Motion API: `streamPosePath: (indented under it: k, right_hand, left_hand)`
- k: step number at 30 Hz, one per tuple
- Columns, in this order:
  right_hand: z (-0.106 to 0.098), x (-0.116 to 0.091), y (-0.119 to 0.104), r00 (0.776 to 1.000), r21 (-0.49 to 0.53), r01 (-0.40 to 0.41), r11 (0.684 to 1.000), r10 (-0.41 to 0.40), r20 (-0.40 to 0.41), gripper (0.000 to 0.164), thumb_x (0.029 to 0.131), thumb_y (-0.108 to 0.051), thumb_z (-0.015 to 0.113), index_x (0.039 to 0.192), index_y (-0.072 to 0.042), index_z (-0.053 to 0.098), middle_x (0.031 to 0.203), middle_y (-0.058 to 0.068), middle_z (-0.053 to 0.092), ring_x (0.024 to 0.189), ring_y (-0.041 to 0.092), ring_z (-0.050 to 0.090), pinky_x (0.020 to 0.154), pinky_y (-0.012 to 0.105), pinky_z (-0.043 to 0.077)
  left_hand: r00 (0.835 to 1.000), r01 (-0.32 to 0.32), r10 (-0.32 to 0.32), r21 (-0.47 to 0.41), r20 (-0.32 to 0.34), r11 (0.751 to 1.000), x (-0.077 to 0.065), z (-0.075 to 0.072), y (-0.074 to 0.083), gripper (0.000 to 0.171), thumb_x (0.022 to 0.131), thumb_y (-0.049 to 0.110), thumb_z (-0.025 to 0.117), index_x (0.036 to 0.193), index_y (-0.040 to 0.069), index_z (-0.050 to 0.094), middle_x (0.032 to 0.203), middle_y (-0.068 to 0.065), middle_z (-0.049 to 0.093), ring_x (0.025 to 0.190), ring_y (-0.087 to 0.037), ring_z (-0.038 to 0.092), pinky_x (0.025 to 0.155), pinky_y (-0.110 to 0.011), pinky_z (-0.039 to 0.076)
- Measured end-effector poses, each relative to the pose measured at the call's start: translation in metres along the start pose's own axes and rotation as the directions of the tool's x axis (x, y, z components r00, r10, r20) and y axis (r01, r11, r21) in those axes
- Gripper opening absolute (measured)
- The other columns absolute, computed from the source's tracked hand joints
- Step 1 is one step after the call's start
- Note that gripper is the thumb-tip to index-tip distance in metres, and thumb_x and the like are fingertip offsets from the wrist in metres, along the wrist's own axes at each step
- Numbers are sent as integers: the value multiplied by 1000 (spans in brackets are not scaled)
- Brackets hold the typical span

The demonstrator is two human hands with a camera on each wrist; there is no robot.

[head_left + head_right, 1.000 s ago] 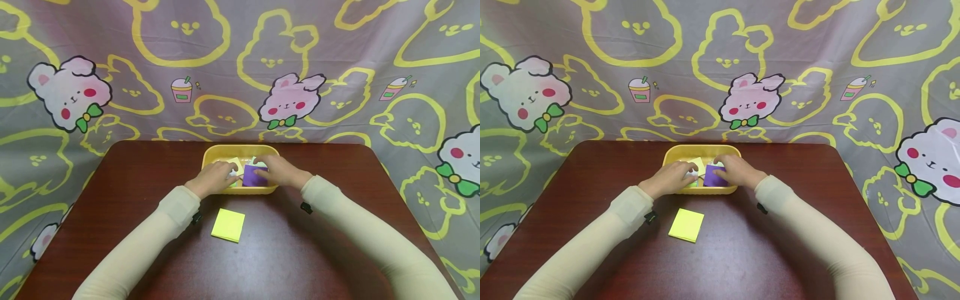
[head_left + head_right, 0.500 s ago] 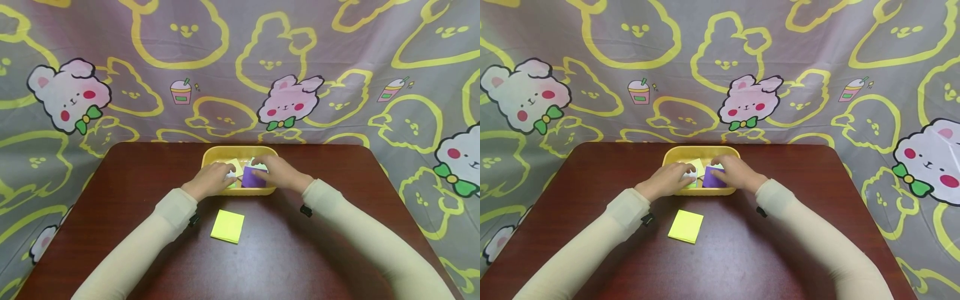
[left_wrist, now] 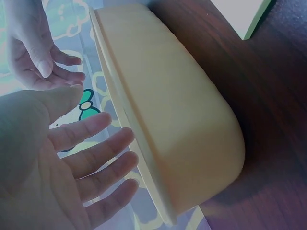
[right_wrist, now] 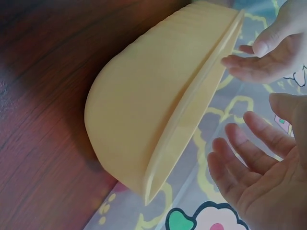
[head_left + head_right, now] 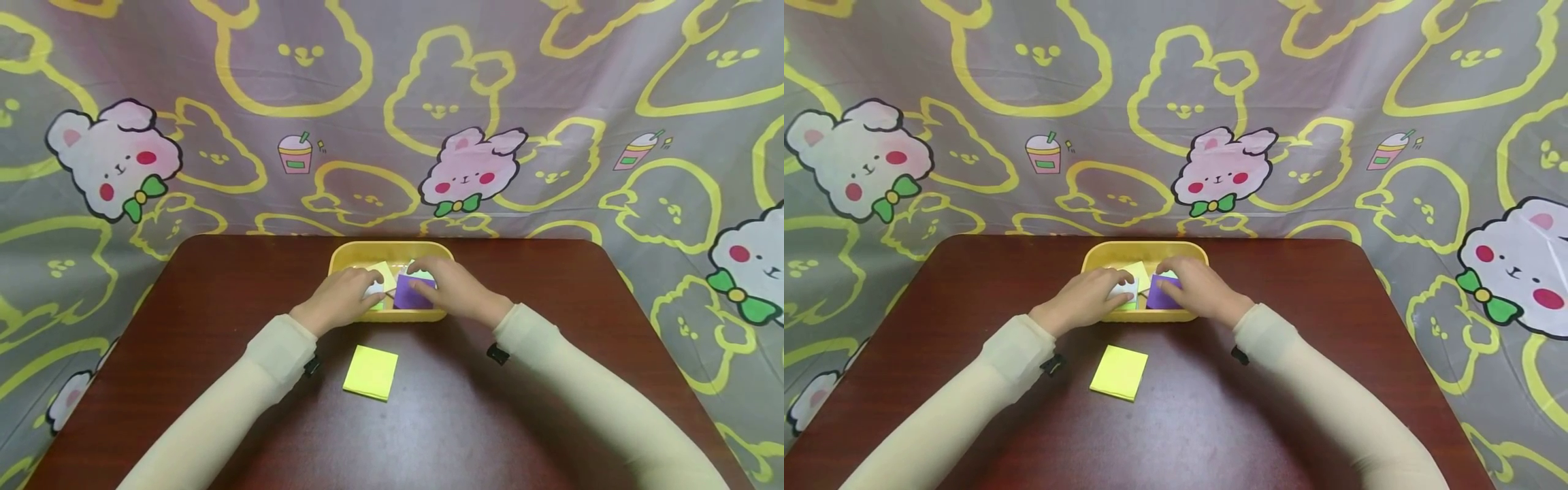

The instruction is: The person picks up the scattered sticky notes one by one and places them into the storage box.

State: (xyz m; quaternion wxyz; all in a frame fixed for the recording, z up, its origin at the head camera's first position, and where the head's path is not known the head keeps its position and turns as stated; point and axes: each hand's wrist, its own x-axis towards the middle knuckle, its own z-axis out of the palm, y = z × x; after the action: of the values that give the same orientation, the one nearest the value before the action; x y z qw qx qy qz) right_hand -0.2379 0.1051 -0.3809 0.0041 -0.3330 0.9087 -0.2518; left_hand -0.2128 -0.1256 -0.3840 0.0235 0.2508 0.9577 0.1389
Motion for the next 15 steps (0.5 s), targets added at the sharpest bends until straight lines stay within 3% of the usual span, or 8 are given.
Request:
streamPosePath:
  k: [15]
  right_hand:
    - [3, -15, -10, 999, 30, 4, 1000, -3, -43, 34, 88, -28, 62, 115, -6, 64, 110, 6, 65, 104, 24, 59, 90, 39, 47]
  left_hand:
    - [999, -20, 19, -20, -50, 1000, -11, 3, 2, 38, 92, 37, 55, 119, 12, 62, 110, -4, 67, 103, -21, 60, 83, -38, 48]
